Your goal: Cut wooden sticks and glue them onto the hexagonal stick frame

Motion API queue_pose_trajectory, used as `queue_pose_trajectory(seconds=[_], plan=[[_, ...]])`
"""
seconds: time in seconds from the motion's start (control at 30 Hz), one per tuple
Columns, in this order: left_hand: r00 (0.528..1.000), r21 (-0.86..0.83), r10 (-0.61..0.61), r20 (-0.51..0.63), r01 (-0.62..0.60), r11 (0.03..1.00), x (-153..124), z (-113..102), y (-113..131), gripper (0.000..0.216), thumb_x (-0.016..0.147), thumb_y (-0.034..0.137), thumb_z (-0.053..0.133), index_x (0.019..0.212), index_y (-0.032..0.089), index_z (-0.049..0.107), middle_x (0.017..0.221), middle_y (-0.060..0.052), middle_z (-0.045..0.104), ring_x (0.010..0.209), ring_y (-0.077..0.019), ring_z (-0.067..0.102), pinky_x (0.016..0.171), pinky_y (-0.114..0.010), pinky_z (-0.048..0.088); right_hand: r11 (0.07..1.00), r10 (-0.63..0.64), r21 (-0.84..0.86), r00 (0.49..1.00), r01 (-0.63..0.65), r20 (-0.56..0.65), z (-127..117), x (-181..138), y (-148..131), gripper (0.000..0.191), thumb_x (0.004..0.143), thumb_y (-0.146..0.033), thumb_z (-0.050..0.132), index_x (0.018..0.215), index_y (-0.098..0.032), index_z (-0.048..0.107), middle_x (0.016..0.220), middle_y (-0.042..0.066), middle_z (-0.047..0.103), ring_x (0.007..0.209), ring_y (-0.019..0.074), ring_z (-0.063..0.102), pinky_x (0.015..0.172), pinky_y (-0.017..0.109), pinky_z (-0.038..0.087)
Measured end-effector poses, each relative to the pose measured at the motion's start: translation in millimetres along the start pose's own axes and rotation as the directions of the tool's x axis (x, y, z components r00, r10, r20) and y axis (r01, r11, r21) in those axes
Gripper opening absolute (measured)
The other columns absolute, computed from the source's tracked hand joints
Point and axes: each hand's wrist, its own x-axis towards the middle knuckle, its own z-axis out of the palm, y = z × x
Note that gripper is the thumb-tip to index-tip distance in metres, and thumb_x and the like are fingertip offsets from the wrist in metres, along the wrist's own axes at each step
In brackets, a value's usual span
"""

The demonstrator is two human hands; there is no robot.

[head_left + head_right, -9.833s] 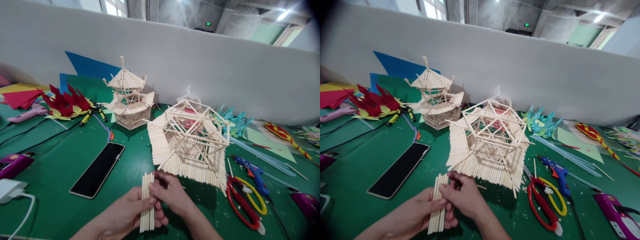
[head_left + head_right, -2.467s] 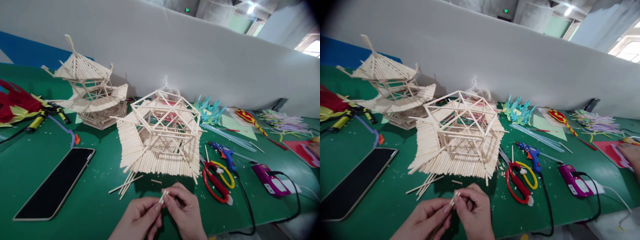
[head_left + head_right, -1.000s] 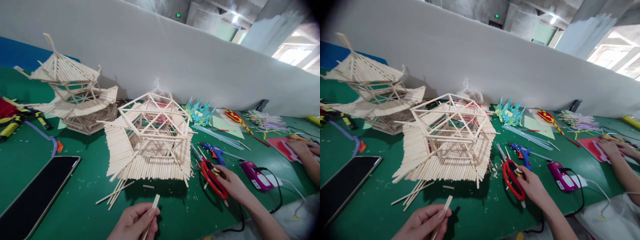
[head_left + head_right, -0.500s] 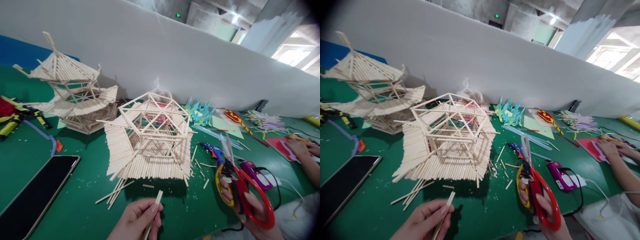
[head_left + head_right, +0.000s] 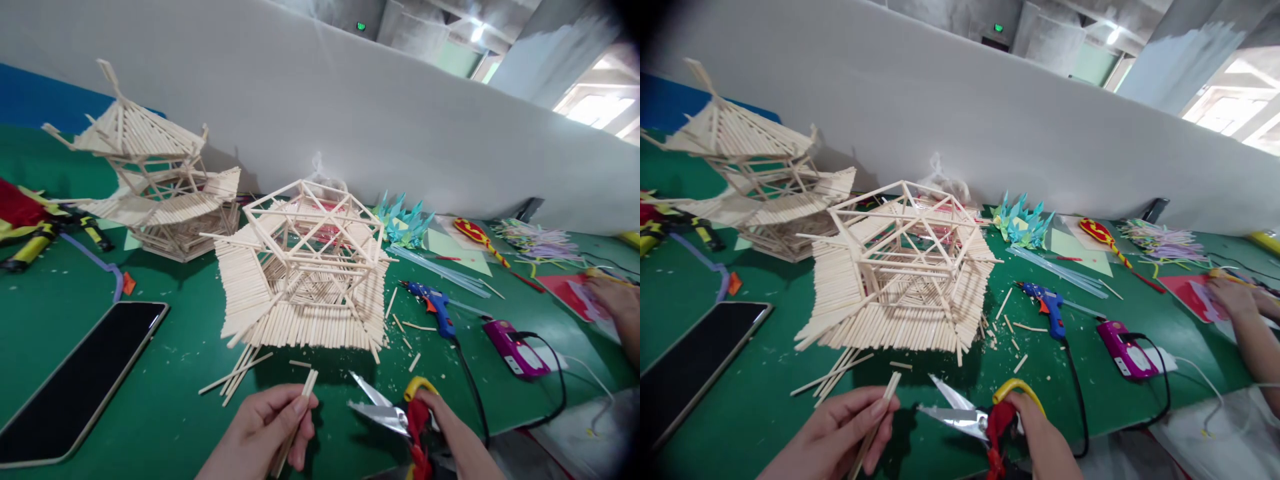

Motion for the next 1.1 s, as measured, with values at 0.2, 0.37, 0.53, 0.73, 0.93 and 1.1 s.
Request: queue_pose_trajectory(seconds=[0.2, 0.37, 0.53, 0.73, 0.93, 1.1], plan=[[1.000, 0.026, 0.002, 0.000, -0.002, 1.000, -4, -3, 3, 0.028, 0.070, 0.042, 0.062, 0.066, 0.014, 0.060, 0.055, 0.004, 0.057, 0.043, -0.0046, 0.043, 0.046, -0.019, 0.027, 1.000, -0.029, 0.012, 0.997, 0.028, 0.066, 15, 4, -13, 0.017, 0.088, -0.031, 0.045, 0.099, -0.032, 0.058, 0.115, 0.003, 0.055, 0.095, 0.0169, 0.055, 0.075, 0.031, 0.047], [1.000, 0.073, -0.004, -0.008, 0.004, 0.997, -4, -4, 0, 0.030, 0.070, 0.044, 0.060, 0.070, 0.014, 0.061, 0.055, 0.004, 0.056, 0.042, -0.0047, 0.043, 0.045, -0.019, 0.026, 0.997, -0.078, -0.007, 0.968, 0.082, 0.237, 15, 13, -12, 0.022, 0.088, -0.029, 0.048, 0.107, -0.020, 0.055, 0.109, 0.006, 0.057, 0.088, 0.0160, 0.058, 0.074, 0.035, 0.049], [1.000, 0.120, -0.010, 0.021, 0.007, 0.993, 0, -5, -6, 0.033, 0.071, 0.046, 0.059, 0.073, 0.013, 0.062, 0.054, 0.003, 0.057, 0.040, -0.0040, 0.043, 0.042, -0.019, 0.019, 0.989, -0.132, -0.024, 0.941, 0.147, 0.312, 18, 18, -15, 0.053, 0.056, -0.028, 0.076, 0.107, -0.029, 0.059, 0.097, 0.005, 0.066, 0.084, 0.0255, 0.063, 0.076, 0.037, 0.051], [0.999, 0.157, 0.034, 0.030, -0.039, 0.987, -1, -4, -8, 0.032, 0.073, 0.044, 0.057, 0.073, 0.013, 0.062, 0.056, 0.003, 0.056, 0.042, -0.0044, 0.043, 0.044, -0.019, 0.022, 0.980, -0.165, -0.051, 0.926, 0.194, 0.340, 22, 21, -27, 0.058, 0.050, -0.020, 0.072, 0.106, -0.029, 0.060, 0.090, 0.006, 0.068, 0.078, 0.0281, 0.065, 0.070, 0.037, 0.052], [0.998, 0.176, 0.050, 0.042, -0.057, 0.983, 0, -7, -9, 0.032, 0.074, 0.044, 0.055, 0.076, 0.013, 0.061, 0.057, 0.004, 0.055, 0.044, -0.0052, 0.043, 0.045, -0.020, 0.024, 0.972, -0.150, -0.111, 0.907, 0.209, 0.393, 24, 22, -35, 0.052, 0.053, -0.021, 0.067, 0.104, -0.026, 0.057, 0.088, 0.006, 0.067, 0.072, 0.0242, 0.063, 0.066, 0.034, 0.052], [0.996, 0.205, 0.067, 0.051, -0.076, 0.976, 2, -7, -7, 0.033, 0.077, 0.044, 0.053, 0.065, 0.013, 0.059, 0.056, 0.004, 0.054, 0.045, -0.0052, 0.042, 0.045, -0.020, 0.024, 0.964, -0.119, -0.162, 0.887, 0.212, 0.447, 25, 22, -44, 0.048, 0.056, -0.017, 0.061, 0.103, -0.024, 0.052, 0.086, 0.003, 0.065, 0.069, 0.0186, 0.061, 0.064, 0.028, 0.050]])
